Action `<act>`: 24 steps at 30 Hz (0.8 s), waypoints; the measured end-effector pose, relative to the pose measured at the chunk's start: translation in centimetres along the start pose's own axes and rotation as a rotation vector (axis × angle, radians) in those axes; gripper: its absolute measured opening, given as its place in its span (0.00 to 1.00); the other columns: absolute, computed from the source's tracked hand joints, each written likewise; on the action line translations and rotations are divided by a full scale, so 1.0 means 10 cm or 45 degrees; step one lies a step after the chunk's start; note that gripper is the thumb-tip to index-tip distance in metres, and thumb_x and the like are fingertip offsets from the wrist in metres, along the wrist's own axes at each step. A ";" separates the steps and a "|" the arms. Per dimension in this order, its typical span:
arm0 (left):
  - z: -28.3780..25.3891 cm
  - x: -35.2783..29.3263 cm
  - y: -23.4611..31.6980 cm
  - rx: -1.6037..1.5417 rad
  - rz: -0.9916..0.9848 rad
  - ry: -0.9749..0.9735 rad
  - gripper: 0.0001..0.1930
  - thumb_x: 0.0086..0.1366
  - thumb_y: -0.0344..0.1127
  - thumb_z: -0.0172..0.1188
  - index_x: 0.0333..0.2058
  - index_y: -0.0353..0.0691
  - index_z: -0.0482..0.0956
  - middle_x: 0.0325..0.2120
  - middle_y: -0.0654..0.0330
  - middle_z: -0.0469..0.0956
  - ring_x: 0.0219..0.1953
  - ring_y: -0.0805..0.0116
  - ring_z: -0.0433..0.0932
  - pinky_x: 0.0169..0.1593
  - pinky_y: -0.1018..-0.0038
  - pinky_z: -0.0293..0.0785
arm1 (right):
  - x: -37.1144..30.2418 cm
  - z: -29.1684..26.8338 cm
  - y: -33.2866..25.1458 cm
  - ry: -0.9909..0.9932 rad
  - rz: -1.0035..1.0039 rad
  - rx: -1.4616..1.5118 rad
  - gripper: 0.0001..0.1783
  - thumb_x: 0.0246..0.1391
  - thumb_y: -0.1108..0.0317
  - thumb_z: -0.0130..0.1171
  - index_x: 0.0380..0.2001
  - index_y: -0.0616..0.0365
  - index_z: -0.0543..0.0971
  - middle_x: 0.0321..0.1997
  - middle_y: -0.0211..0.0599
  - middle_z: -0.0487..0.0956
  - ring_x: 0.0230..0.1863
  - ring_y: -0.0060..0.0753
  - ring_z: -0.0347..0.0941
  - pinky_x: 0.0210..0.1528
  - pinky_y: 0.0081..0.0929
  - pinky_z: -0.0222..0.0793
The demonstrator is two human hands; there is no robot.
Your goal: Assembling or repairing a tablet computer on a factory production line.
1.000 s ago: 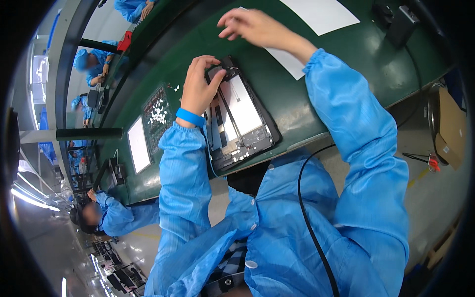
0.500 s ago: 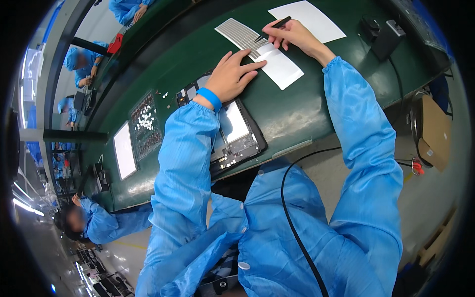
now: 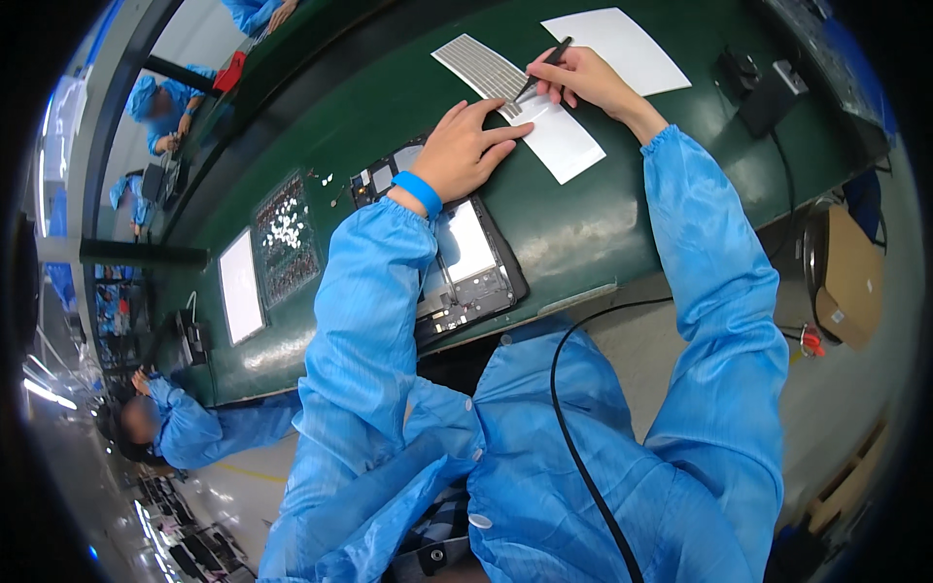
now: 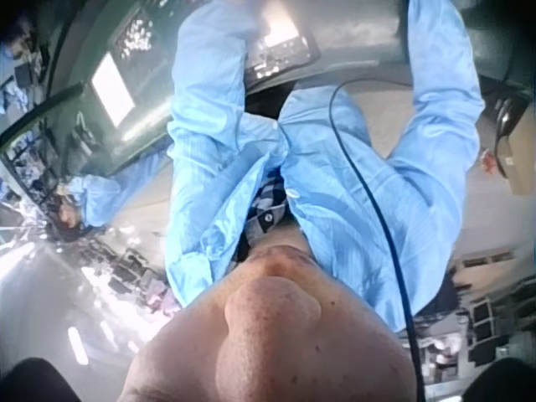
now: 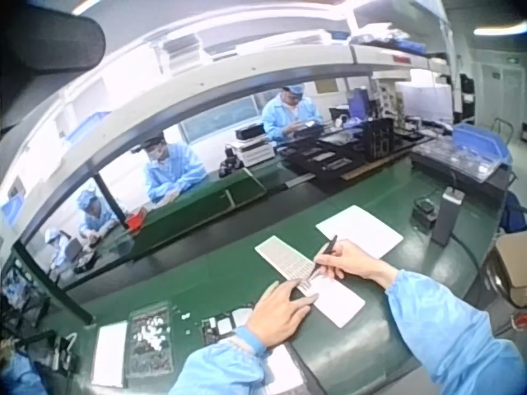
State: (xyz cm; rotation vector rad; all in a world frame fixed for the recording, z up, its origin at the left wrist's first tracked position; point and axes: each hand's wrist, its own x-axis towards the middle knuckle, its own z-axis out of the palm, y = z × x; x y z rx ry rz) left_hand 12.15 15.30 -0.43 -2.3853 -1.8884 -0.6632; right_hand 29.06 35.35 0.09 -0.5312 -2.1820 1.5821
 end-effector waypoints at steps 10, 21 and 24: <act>-1.06 -0.76 -0.26 -0.191 -0.237 0.292 0.15 0.69 0.34 0.56 0.53 0.50 0.80 0.59 0.53 0.72 0.60 0.50 0.72 0.63 0.59 0.67 | -0.02 0.47 -0.24 0.161 -0.034 0.440 0.22 0.68 0.54 0.55 0.50 0.62 0.80 0.38 0.33 0.81 0.32 0.16 0.74 0.32 0.15 0.72; -0.83 -1.41 -0.36 -0.293 -0.462 0.492 0.16 0.65 0.27 0.58 0.52 0.40 0.75 0.54 0.56 0.75 0.53 0.53 0.77 0.55 0.65 0.75 | 0.14 1.84 -0.65 0.058 -0.123 0.273 0.15 0.63 0.61 0.63 0.38 0.64 0.78 0.28 0.39 0.83 0.25 0.23 0.80 0.29 0.18 0.75; -0.86 -1.43 -0.34 -0.341 -0.490 0.436 0.16 0.65 0.27 0.59 0.52 0.40 0.74 0.53 0.56 0.75 0.52 0.53 0.78 0.54 0.65 0.76 | 0.15 1.85 -0.64 0.050 -0.123 0.269 0.15 0.63 0.60 0.62 0.37 0.64 0.78 0.28 0.39 0.83 0.25 0.24 0.81 0.28 0.18 0.75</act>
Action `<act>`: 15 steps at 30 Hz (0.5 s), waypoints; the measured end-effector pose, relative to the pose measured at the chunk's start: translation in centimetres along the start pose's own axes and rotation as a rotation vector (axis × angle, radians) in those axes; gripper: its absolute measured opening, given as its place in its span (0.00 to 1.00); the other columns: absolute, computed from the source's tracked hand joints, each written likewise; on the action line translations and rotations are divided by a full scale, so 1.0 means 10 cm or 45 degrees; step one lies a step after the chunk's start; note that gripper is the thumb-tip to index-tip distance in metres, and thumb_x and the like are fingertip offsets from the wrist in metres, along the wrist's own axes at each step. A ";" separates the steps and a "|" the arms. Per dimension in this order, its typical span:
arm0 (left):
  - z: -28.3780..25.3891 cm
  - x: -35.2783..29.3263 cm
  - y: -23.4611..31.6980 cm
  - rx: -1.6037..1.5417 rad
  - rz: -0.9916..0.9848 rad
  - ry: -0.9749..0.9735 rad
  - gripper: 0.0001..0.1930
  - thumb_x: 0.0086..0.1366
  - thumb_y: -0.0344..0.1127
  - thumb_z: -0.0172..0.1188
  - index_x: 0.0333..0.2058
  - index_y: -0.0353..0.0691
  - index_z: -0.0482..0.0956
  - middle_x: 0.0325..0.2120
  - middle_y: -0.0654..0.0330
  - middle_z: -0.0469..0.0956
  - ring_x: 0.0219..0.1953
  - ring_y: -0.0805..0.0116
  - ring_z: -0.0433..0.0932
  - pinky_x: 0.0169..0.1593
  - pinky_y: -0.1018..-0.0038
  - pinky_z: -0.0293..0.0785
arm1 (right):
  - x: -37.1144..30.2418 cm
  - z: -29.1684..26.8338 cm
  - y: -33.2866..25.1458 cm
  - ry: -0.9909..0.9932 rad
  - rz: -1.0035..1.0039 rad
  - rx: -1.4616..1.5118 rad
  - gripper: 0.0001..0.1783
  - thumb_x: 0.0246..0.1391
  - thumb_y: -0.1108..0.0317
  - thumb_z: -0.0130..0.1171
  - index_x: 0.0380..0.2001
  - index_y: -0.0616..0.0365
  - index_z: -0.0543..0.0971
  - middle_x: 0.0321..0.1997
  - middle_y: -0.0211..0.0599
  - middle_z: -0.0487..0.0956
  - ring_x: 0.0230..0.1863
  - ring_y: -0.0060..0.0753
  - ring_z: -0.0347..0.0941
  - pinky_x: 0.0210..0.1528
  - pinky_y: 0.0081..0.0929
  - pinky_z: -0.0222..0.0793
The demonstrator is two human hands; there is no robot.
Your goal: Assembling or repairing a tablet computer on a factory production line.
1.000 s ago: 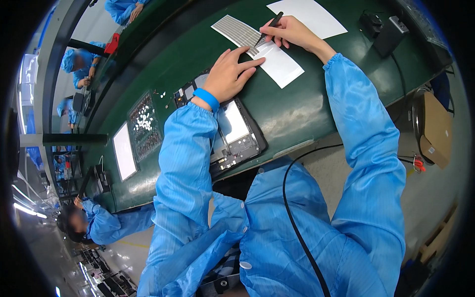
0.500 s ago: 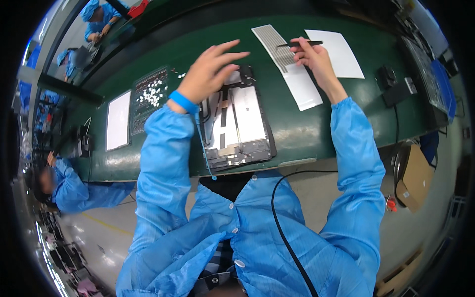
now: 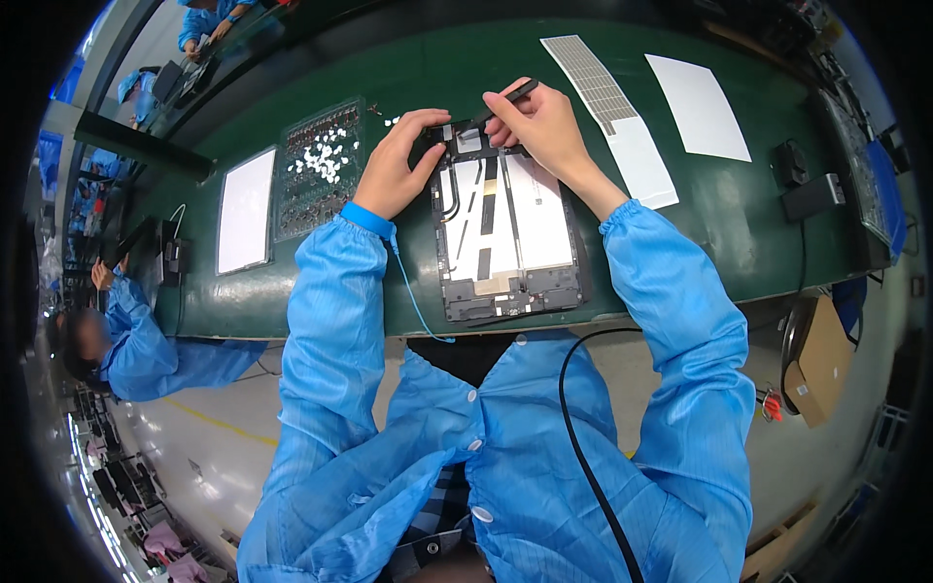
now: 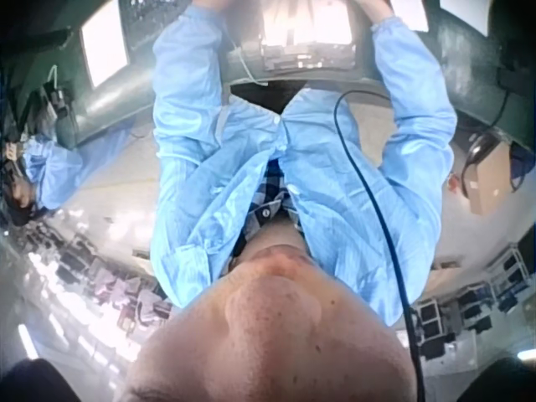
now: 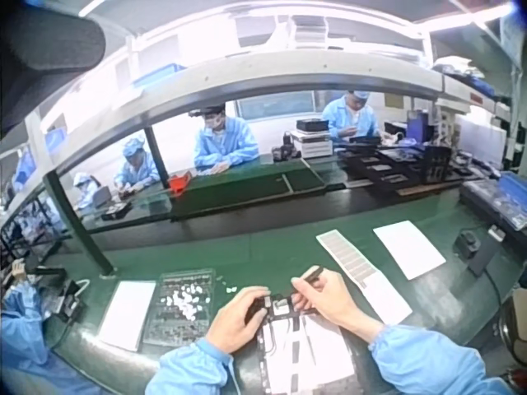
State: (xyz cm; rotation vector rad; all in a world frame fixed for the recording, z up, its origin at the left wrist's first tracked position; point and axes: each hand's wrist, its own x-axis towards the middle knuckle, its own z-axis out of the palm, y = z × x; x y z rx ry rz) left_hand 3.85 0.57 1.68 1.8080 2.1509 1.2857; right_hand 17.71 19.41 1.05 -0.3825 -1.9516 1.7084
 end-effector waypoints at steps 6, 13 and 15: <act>0.01 -0.03 -0.04 0.011 0.038 0.011 0.16 0.65 0.28 0.59 0.52 0.39 0.74 0.52 0.55 0.76 0.51 0.52 0.78 0.53 0.65 0.76 | -0.02 0.03 -0.02 0.002 -0.003 0.011 0.15 0.64 0.60 0.61 0.37 0.64 0.77 0.27 0.39 0.82 0.26 0.24 0.81 0.29 0.18 0.76; 0.00 -0.02 -0.06 0.044 0.069 -0.002 0.16 0.65 0.29 0.59 0.52 0.38 0.74 0.51 0.54 0.76 0.51 0.51 0.77 0.53 0.65 0.76 | 0.01 -0.03 0.08 0.025 -0.108 0.148 0.14 0.66 0.62 0.58 0.41 0.65 0.76 0.29 0.38 0.82 0.28 0.24 0.80 0.33 0.18 0.77; 0.01 -0.04 -0.06 0.021 0.056 0.013 0.16 0.66 0.29 0.59 0.52 0.38 0.74 0.50 0.54 0.76 0.51 0.51 0.77 0.53 0.65 0.76 | 0.02 -0.06 0.08 0.026 -0.104 0.118 0.14 0.66 0.62 0.58 0.42 0.65 0.77 0.29 0.38 0.82 0.28 0.24 0.80 0.33 0.18 0.77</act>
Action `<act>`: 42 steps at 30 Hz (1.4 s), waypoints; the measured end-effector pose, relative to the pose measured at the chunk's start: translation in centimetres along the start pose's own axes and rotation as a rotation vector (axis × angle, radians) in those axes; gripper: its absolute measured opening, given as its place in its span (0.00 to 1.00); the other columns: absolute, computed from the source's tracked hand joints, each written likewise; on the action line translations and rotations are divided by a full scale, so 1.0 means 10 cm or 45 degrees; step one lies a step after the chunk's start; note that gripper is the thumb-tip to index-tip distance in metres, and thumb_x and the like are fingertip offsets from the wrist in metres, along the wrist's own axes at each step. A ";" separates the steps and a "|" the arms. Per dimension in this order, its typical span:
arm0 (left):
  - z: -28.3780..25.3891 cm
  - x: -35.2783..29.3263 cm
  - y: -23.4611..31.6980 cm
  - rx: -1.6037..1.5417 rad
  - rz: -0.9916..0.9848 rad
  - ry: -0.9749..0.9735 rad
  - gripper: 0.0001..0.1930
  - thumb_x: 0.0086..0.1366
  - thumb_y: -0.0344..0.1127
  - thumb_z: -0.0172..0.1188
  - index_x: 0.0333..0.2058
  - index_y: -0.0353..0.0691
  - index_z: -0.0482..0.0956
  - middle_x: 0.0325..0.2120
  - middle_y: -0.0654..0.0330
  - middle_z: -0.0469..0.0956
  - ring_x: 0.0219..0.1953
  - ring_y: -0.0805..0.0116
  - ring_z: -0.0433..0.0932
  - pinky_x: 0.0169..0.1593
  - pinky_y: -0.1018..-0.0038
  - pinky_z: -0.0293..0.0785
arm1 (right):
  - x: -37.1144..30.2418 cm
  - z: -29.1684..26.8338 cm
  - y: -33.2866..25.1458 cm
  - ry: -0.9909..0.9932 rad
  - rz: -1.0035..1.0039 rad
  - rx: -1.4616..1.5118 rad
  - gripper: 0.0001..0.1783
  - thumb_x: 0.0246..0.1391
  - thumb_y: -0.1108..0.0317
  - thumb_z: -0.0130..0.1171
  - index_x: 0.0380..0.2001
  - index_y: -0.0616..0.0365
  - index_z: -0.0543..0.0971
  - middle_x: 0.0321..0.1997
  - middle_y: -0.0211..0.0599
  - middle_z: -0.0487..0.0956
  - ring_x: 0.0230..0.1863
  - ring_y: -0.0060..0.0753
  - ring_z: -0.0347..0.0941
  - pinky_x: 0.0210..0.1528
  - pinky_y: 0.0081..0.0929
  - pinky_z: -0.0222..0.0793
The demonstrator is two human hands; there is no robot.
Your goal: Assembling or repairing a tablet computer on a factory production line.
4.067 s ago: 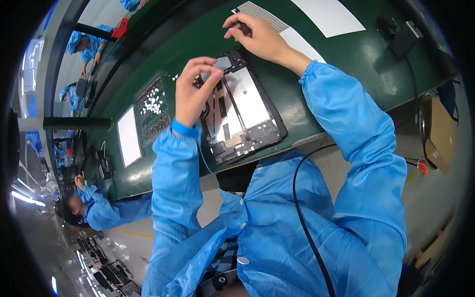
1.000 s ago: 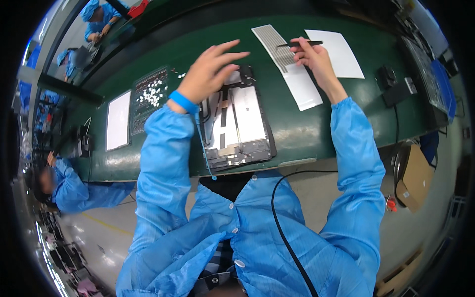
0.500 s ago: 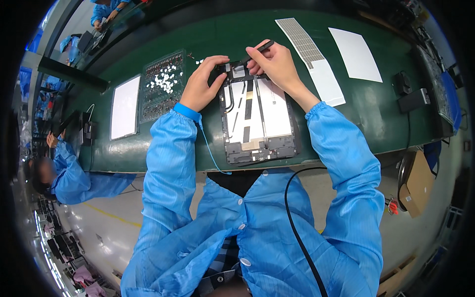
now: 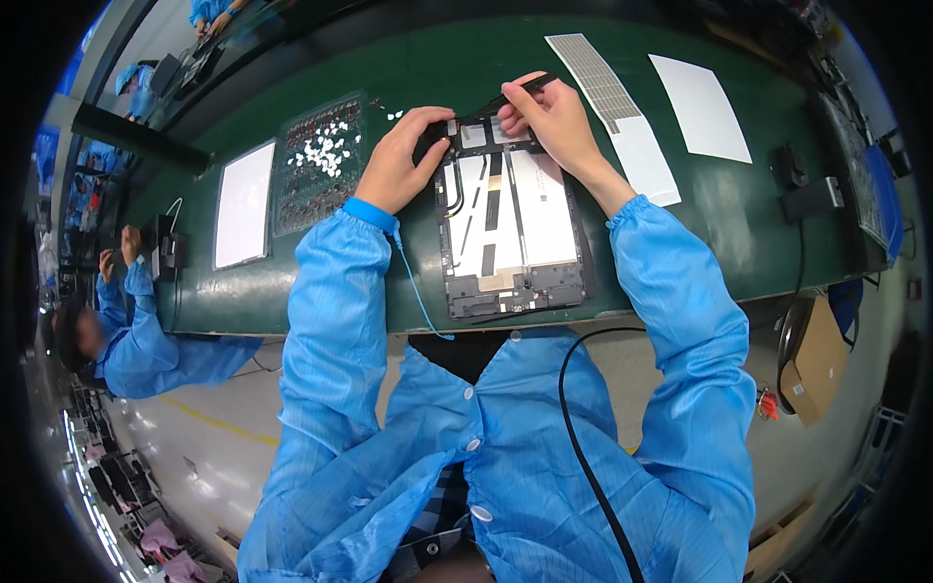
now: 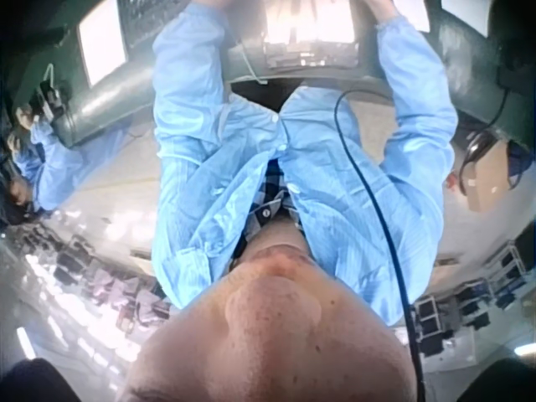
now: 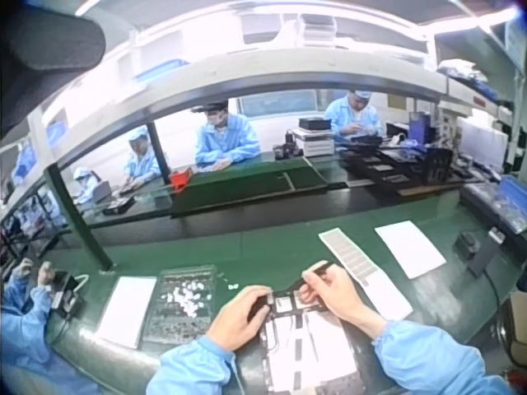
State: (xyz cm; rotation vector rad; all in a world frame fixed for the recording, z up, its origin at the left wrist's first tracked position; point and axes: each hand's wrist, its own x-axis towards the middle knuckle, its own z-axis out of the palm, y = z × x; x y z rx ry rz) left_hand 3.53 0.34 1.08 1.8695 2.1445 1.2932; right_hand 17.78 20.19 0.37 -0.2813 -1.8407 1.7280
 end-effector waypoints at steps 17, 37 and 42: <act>0.00 -0.02 -0.05 -0.065 -0.054 -0.020 0.15 0.67 0.29 0.58 0.51 0.36 0.74 0.49 0.52 0.77 0.52 0.51 0.77 0.55 0.66 0.74 | 0.10 0.03 -0.12 -0.107 0.249 -0.233 0.18 0.66 0.58 0.58 0.43 0.66 0.77 0.30 0.39 0.82 0.27 0.22 0.79 0.31 0.16 0.76; -0.01 -0.03 -0.06 -0.079 -0.071 -0.027 0.16 0.66 0.29 0.60 0.51 0.35 0.74 0.49 0.52 0.76 0.51 0.52 0.78 0.55 0.66 0.74 | 0.05 0.10 -0.07 -0.059 0.157 -0.205 0.15 0.65 0.59 0.60 0.39 0.64 0.76 0.27 0.37 0.82 0.25 0.23 0.80 0.27 0.16 0.74; -0.01 -0.01 -0.05 -0.075 -0.059 -0.036 0.15 0.66 0.28 0.60 0.51 0.35 0.74 0.49 0.52 0.76 0.51 0.52 0.77 0.55 0.66 0.74 | 0.05 0.10 -0.09 -0.062 0.147 -0.213 0.15 0.65 0.60 0.59 0.39 0.64 0.77 0.27 0.38 0.82 0.26 0.24 0.80 0.28 0.17 0.74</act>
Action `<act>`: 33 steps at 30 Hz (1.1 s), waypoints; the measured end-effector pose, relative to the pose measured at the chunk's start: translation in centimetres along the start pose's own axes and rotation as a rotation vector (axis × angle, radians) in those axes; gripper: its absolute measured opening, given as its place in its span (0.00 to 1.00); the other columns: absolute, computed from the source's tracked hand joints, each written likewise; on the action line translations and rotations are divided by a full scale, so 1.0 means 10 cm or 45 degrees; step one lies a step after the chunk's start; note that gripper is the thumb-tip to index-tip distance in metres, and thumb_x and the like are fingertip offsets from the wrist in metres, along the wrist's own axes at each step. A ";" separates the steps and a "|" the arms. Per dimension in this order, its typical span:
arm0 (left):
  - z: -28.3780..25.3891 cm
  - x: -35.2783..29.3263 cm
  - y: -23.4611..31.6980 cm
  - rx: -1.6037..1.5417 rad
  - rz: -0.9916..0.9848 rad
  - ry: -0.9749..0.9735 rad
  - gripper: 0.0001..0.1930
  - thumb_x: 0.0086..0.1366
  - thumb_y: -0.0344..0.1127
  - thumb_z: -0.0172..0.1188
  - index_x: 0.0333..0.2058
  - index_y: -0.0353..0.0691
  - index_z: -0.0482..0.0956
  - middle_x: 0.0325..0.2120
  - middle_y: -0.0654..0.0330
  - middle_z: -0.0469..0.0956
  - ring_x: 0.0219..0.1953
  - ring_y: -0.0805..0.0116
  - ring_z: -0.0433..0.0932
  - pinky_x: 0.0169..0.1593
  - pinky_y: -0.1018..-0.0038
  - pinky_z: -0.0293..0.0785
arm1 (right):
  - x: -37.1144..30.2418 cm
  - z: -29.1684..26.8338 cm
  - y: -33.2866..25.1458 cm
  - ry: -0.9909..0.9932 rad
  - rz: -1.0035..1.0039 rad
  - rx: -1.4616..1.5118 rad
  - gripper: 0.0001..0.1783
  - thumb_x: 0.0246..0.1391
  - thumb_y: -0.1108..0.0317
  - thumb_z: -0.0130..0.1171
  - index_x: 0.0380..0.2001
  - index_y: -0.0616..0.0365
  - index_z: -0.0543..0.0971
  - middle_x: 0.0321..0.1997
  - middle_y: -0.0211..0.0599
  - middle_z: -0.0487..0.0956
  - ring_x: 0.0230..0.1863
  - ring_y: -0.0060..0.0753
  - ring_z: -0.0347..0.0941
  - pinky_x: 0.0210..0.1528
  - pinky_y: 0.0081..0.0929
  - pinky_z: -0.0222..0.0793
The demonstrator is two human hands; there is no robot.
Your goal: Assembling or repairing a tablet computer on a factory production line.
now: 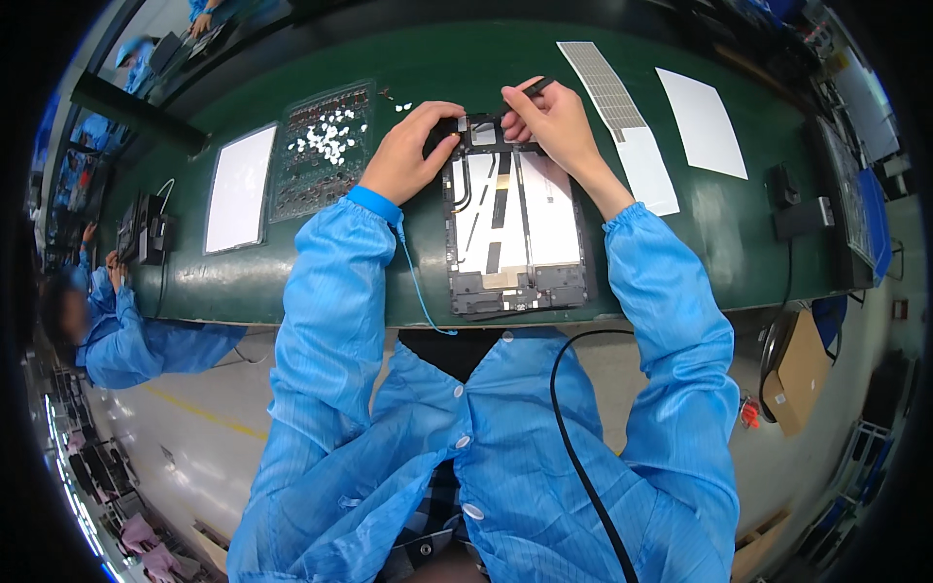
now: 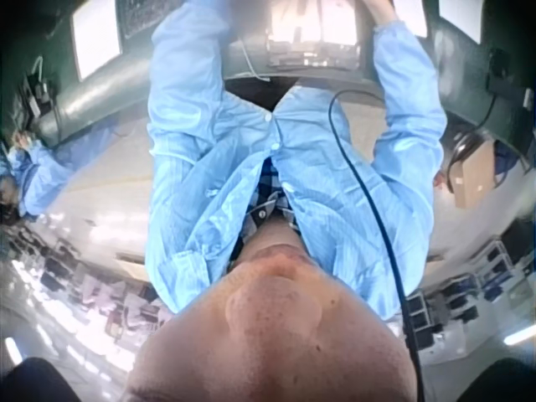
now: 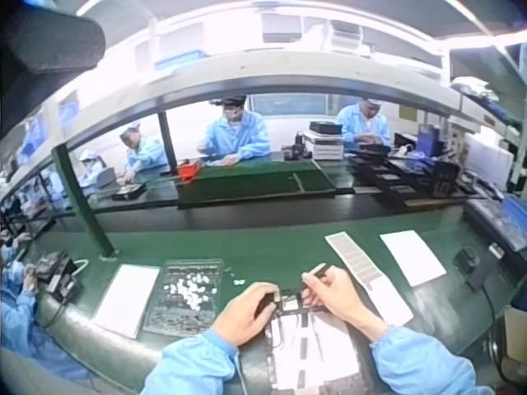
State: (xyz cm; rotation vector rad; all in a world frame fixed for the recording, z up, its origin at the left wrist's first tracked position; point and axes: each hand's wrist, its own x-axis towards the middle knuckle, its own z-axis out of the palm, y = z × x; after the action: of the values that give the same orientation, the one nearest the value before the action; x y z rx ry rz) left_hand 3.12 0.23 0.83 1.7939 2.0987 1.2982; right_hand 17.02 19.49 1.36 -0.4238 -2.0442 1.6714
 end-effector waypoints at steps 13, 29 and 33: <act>0.02 0.00 0.05 -0.015 -0.022 0.026 0.11 0.64 0.24 0.59 0.46 0.35 0.76 0.48 0.52 0.78 0.51 0.53 0.79 0.55 0.67 0.74 | -0.07 0.00 -0.04 0.009 -0.005 0.063 0.14 0.66 0.60 0.59 0.39 0.63 0.76 0.27 0.35 0.81 0.26 0.20 0.79 0.29 0.15 0.74; -0.02 0.02 0.10 0.292 0.136 -0.073 0.20 0.55 0.18 0.54 0.43 0.45 0.84 0.50 0.62 0.79 0.53 0.57 0.78 0.57 0.63 0.76 | -0.06 -0.06 -0.12 0.248 -0.213 0.105 0.12 0.64 0.63 0.60 0.41 0.62 0.78 0.31 0.37 0.83 0.28 0.21 0.79 0.30 0.18 0.75; -0.01 0.12 0.11 0.528 0.427 -0.106 0.15 0.55 0.18 0.53 0.37 0.41 0.83 0.41 0.63 0.83 0.57 0.59 0.76 0.68 0.56 0.63 | -0.03 -0.76 -0.14 0.430 -0.386 0.213 0.13 0.64 0.61 0.61 0.43 0.61 0.78 0.33 0.37 0.83 0.28 0.19 0.77 0.27 0.17 0.72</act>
State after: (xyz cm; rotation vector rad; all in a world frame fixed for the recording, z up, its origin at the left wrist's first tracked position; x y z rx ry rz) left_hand 3.57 1.09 2.16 2.4061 2.2129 0.8582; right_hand 21.33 25.36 3.80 -0.2981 -1.6200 1.4600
